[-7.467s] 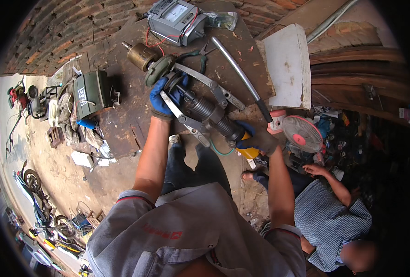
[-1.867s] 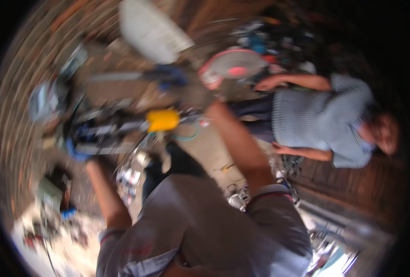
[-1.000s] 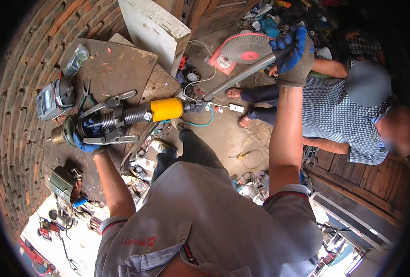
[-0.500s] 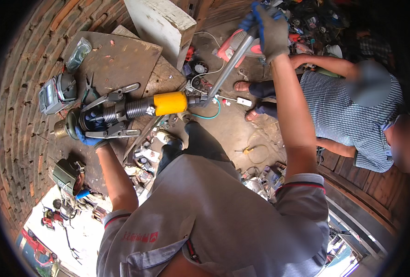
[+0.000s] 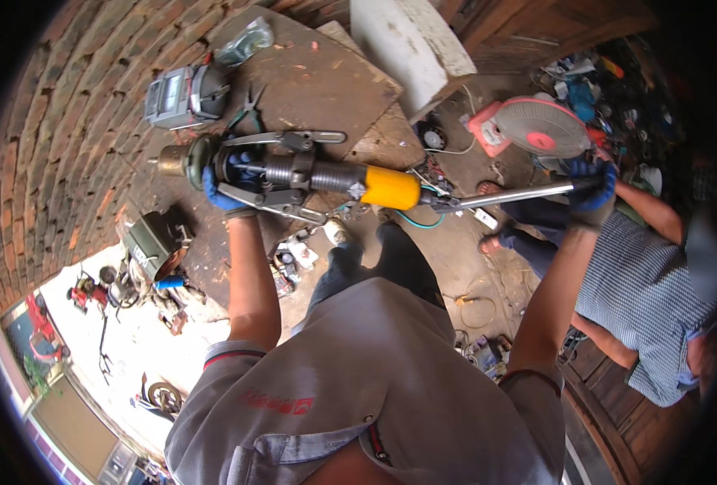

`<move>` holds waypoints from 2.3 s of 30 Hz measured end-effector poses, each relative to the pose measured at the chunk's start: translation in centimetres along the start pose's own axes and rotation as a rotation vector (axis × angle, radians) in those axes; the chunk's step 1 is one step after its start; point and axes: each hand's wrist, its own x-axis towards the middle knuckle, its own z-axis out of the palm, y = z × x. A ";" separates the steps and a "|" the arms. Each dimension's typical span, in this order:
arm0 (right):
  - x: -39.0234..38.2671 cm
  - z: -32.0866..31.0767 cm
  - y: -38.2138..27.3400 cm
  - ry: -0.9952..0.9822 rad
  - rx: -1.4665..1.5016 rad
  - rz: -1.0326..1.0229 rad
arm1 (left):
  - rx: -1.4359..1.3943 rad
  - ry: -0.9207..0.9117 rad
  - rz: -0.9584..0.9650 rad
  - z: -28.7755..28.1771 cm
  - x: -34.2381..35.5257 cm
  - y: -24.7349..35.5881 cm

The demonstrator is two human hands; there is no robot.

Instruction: The person uses a yellow impact wrench and pliers to work on a motor component on a cluttered workbench. They repeatedly tighten and loosen parts while another person stands nearby.

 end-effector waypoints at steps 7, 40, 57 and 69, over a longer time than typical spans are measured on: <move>-7.1 14.7 -0.4 -0.046 -0.223 -0.327 | 0.168 -0.020 0.154 3.5 -0.2 -1.0; -8.9 5.4 -3.9 -0.227 -0.125 -0.207 | -0.158 -0.036 -0.068 0.5 0.2 -0.9; -13.8 16.0 0.2 -0.398 -0.760 -0.633 | -0.173 0.008 -0.044 0.3 -0.4 -1.1; -2.5 -2.2 -3.3 -0.171 -0.241 -0.155 | -0.304 -0.039 -0.102 0.1 -0.5 -1.1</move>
